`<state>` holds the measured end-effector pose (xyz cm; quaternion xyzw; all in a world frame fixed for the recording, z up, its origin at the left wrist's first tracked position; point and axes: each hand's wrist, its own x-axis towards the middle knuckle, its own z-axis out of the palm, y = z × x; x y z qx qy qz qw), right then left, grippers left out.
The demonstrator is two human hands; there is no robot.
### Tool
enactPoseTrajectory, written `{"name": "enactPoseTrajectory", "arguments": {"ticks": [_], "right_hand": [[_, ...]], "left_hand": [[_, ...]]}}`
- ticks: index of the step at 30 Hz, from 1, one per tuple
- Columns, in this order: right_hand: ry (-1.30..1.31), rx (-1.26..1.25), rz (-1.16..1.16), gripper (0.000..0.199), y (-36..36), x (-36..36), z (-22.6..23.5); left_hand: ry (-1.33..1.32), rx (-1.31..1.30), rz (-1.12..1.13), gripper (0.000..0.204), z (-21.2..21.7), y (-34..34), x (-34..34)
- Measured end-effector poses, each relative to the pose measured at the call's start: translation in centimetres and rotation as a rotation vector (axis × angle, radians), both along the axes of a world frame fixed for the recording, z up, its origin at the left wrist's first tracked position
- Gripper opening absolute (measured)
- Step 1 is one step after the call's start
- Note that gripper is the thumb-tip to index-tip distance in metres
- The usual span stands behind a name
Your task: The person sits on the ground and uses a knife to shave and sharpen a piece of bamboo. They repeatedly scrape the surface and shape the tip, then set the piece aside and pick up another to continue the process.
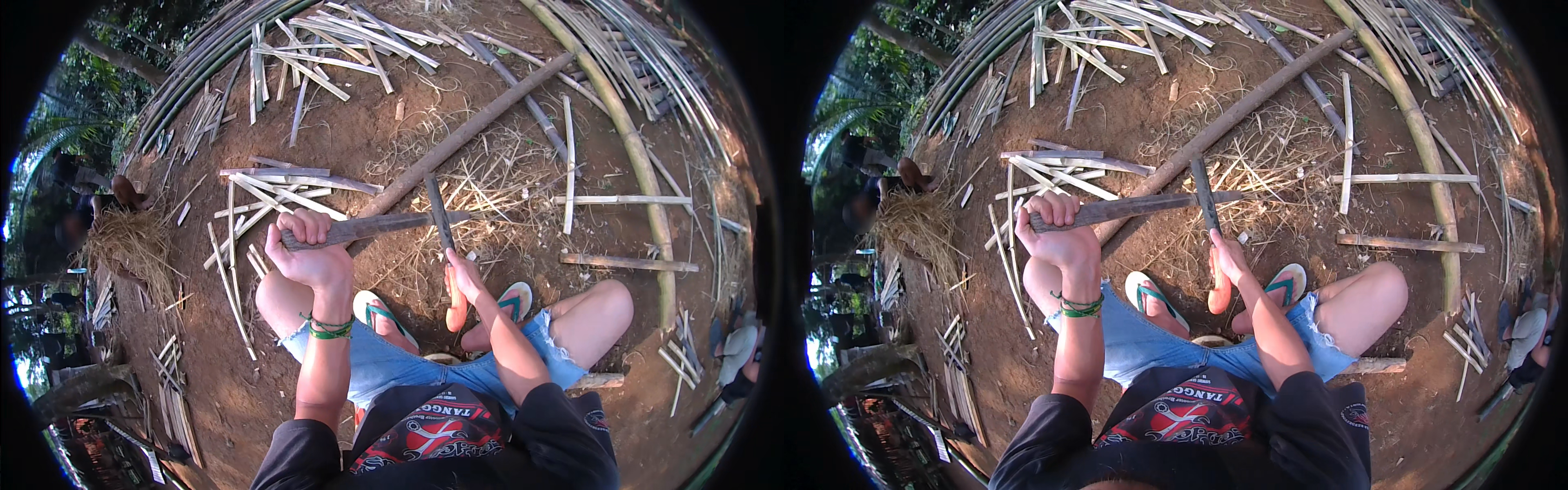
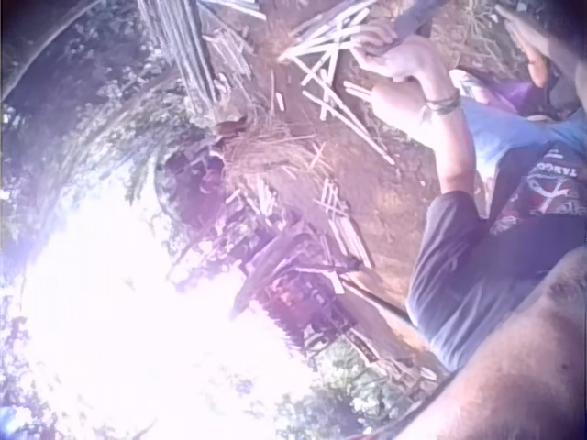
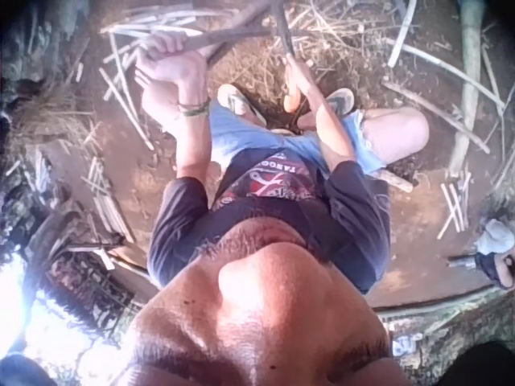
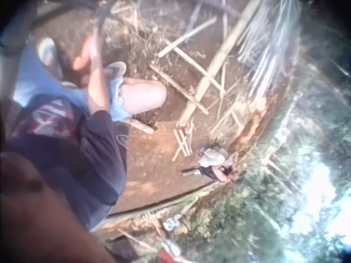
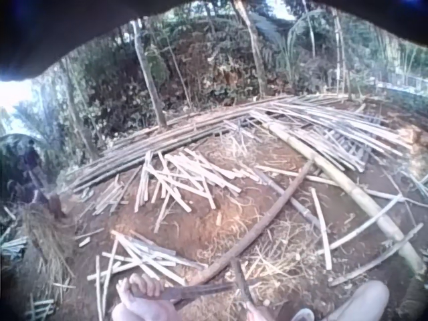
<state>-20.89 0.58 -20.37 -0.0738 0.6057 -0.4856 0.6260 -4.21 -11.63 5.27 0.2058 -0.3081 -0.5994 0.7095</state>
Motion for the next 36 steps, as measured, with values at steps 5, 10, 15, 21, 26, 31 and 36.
{"name": "enactPoseTrajectory", "arguments": {"ticks": [5, 10, 15, 21, 26, 31, 36], "right_hand": [[-0.042, -0.022, -0.001, 0.057, 0.4, -0.2, 0.4], [-0.008, -0.096, 0.109, 0.059, 1.2, 0.8, 1.8], [-0.019, 0.041, -0.120, 0.057, 1.2, -0.9, -2.3], [-0.069, -0.037, -0.007, 0.057, 1.7, 0.8, 0.4], [-0.027, -0.065, 0.039, 0.057, 2.2, 1.3, 0.7], [-0.078, -0.019, -0.070, 0.057, 1.1, 0.7, -0.7], [-0.053, -0.096, 0.087, 0.057, 1.5, 2.7, 2.3]], "left_hand": [[0.061, 0.084, 0.040, 0.038, 0.8, 0.0, -0.5], [0.071, 0.017, 0.040, 0.035, 0.4, 0.3, 0.1], [0.079, 0.090, 0.055, 0.035, 0.8, 0.6, -1.8], [0.090, 0.104, 0.099, 0.033, 1.1, 0.5, -0.9], [0.083, 0.105, 0.150, 0.036, 0.9, 0.0, -1.3], [0.061, 0.184, 0.225, 0.038, 1.4, -1.1, -2.0], [0.042, 0.205, 0.301, 0.038, 1.0, -1.1, -0.5]]}}
